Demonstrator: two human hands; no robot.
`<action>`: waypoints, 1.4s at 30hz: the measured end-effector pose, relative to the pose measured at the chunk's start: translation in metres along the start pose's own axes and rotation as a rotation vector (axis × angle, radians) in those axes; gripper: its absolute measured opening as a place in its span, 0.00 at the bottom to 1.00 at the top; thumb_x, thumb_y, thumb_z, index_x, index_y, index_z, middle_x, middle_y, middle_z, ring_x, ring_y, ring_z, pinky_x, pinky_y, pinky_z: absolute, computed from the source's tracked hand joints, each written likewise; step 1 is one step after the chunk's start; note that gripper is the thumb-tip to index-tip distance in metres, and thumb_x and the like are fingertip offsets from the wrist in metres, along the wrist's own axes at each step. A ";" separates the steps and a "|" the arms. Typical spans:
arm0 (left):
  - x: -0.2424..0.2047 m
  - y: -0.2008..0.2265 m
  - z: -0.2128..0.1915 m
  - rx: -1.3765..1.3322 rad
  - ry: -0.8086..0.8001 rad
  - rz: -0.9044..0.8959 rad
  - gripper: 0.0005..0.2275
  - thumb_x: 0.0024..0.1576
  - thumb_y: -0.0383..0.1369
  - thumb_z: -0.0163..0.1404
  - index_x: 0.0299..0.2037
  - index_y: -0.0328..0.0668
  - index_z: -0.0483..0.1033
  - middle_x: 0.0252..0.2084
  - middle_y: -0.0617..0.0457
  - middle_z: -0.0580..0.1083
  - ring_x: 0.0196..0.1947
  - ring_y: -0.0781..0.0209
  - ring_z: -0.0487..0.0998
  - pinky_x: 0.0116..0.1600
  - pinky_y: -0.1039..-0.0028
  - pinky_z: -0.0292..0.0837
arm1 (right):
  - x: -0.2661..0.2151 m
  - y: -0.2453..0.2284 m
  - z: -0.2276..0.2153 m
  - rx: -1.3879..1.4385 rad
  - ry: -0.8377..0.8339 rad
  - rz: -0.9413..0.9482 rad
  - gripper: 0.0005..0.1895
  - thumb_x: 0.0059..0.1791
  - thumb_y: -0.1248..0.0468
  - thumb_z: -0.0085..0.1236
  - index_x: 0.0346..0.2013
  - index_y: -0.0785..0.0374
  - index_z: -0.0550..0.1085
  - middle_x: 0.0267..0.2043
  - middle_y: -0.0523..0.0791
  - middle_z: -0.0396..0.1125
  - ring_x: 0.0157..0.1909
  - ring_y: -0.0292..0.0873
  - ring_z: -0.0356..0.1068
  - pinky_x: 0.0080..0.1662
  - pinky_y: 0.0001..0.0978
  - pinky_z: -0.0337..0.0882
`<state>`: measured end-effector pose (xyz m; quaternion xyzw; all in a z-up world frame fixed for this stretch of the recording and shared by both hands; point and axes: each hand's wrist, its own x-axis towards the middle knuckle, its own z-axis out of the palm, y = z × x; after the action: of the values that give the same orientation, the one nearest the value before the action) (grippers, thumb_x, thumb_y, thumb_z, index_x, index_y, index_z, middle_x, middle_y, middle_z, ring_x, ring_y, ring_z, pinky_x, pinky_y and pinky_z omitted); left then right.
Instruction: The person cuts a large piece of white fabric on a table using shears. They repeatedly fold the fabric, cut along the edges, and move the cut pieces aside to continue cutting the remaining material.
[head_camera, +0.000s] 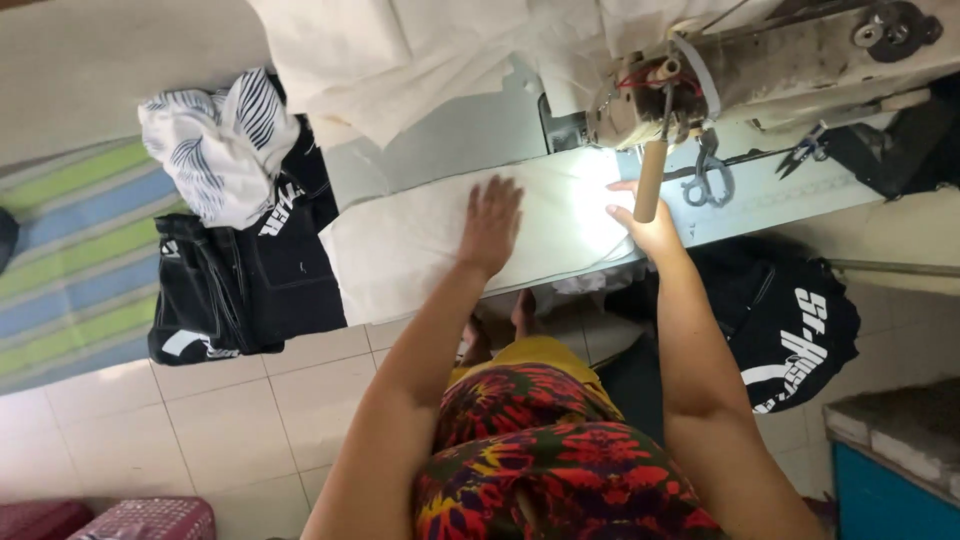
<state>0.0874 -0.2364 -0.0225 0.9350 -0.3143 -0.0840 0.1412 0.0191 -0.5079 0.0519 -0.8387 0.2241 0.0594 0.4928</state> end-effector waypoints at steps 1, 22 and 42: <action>0.000 0.001 -0.005 0.001 -0.006 0.006 0.20 0.69 0.39 0.35 0.72 0.52 0.61 0.76 0.48 0.57 0.77 0.48 0.50 0.77 0.46 0.37 | -0.007 -0.011 -0.002 0.004 0.004 0.007 0.19 0.51 0.64 0.65 0.56 0.46 0.77 0.60 0.43 0.69 0.69 0.46 0.61 0.70 0.47 0.55; -0.007 -0.019 -0.012 0.109 -0.194 0.045 0.25 0.68 0.33 0.28 0.78 0.53 0.45 0.80 0.53 0.46 0.78 0.47 0.46 0.77 0.42 0.39 | -0.019 0.024 0.108 -0.627 0.026 -0.081 0.28 0.61 0.59 0.32 0.77 0.59 0.52 0.78 0.49 0.49 0.79 0.63 0.34 0.67 0.71 0.45; -0.049 -0.028 -0.007 0.160 -0.018 -0.169 0.24 0.69 0.47 0.32 0.77 0.72 0.45 0.80 0.62 0.43 0.78 0.41 0.37 0.69 0.23 0.27 | 0.068 0.216 -0.065 -0.654 0.426 -0.018 0.13 0.44 0.63 0.69 0.38 0.57 0.74 0.34 0.38 0.66 0.40 0.46 0.73 0.46 0.41 0.74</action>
<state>0.0659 -0.1837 -0.0218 0.9657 -0.2412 -0.0785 0.0558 -0.0214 -0.6745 -0.1094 -0.9469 0.2833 -0.0520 0.1426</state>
